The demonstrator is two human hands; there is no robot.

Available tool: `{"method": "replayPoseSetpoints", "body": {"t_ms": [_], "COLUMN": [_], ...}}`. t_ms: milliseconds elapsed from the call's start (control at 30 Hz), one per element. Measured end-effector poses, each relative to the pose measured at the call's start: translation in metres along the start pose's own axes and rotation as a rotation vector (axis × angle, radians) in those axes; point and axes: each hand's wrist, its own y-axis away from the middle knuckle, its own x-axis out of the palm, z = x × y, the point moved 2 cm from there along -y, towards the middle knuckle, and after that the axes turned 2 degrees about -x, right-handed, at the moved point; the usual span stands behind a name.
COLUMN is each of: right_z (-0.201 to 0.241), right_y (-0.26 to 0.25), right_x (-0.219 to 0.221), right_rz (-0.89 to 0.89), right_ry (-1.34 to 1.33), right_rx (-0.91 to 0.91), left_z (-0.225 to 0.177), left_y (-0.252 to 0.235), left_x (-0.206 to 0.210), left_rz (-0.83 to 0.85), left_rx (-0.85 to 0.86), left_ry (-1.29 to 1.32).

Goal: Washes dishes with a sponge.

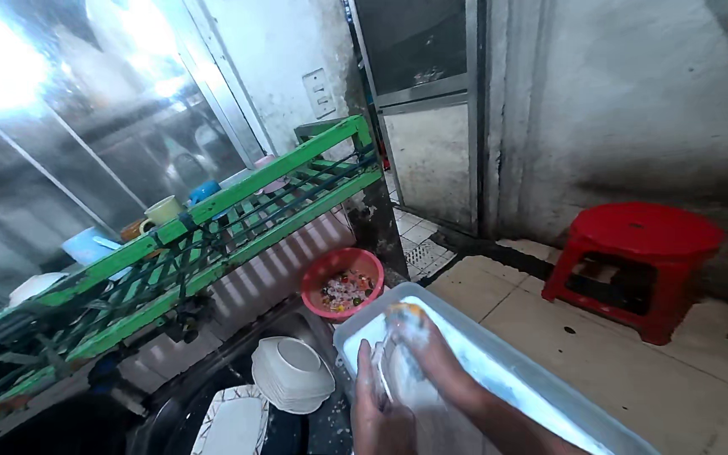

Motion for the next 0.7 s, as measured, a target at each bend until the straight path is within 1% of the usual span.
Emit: {"method": "replayPoseSetpoints", "body": {"t_ms": [67,100,133,167,200,233,267,300,333,367,400,433,500,533,567,600,667,700], "right_z": [0.007,0.016,0.026,0.038,0.05,0.063,0.074,0.079,0.079,0.074,0.066,0.055,0.04,0.038,0.037,0.038,0.036,0.035], "right_y": [-0.019,-0.021,-0.019,-0.013,-0.002,0.013,0.028,0.039,0.043,0.04,0.03,0.015,-0.009,-0.011,-0.003,0.012,0.04,0.042], "right_x": [-0.014,-0.017,-0.017,-0.013,-0.005,0.007,0.02,0.032,0.04,0.042,0.039,0.033,0.02,0.018,0.022,0.03,0.054,0.06], "right_rz": [-0.072,-0.071,-0.046,-0.006,0.054,0.125,0.191,0.221,0.212,0.195,0.176,0.145,0.095,0.083,0.092,0.111,0.116,0.113], "right_ry": [-0.011,0.008,0.043,0.083,0.109,0.109,0.094,0.085,0.085,0.093,0.12,0.16,0.266,0.291,0.284,0.248,0.101,0.037], "right_rx": [0.144,0.167,0.147,0.09,-0.005,-0.137,-0.299,-0.478,-0.621,-0.648,-0.577,-0.469,-0.211,-0.151,-0.167,-0.256,-0.538,-0.599], "left_z": [-0.005,-0.006,-0.006,-0.006,-0.005,-0.003,0.0,0.004,0.008,0.01,0.01,0.008,0.002,0.003,0.005,0.009,0.016,0.017], "left_y": [0.008,0.011,0.013,0.015,0.015,0.014,0.012,0.008,0.005,0.005,0.007,0.011,0.017,0.018,0.018,0.016,0.011,0.011], "left_x": [-0.004,-0.007,-0.011,-0.015,-0.019,-0.024,-0.028,-0.031,-0.034,-0.034,-0.032,-0.029,-0.025,-0.024,-0.023,-0.022,-0.023,-0.024], "left_rz": [0.073,0.124,0.176,0.214,0.219,0.203,0.163,0.138,0.119,0.077,0.011,-0.042,-0.069,-0.066,-0.056,-0.043,-0.022,-0.028], "left_rx": [0.061,0.04,-0.033,-0.152,-0.293,-0.411,-0.477,-0.485,-0.462,-0.43,-0.401,-0.383,-0.375,-0.374,-0.368,-0.355,-0.306,-0.289], "left_ry": [0.006,0.031,0.069,0.113,0.161,0.213,0.254,0.284,0.306,0.304,0.28,0.241,0.147,0.13,0.128,0.139,0.158,0.151]}}
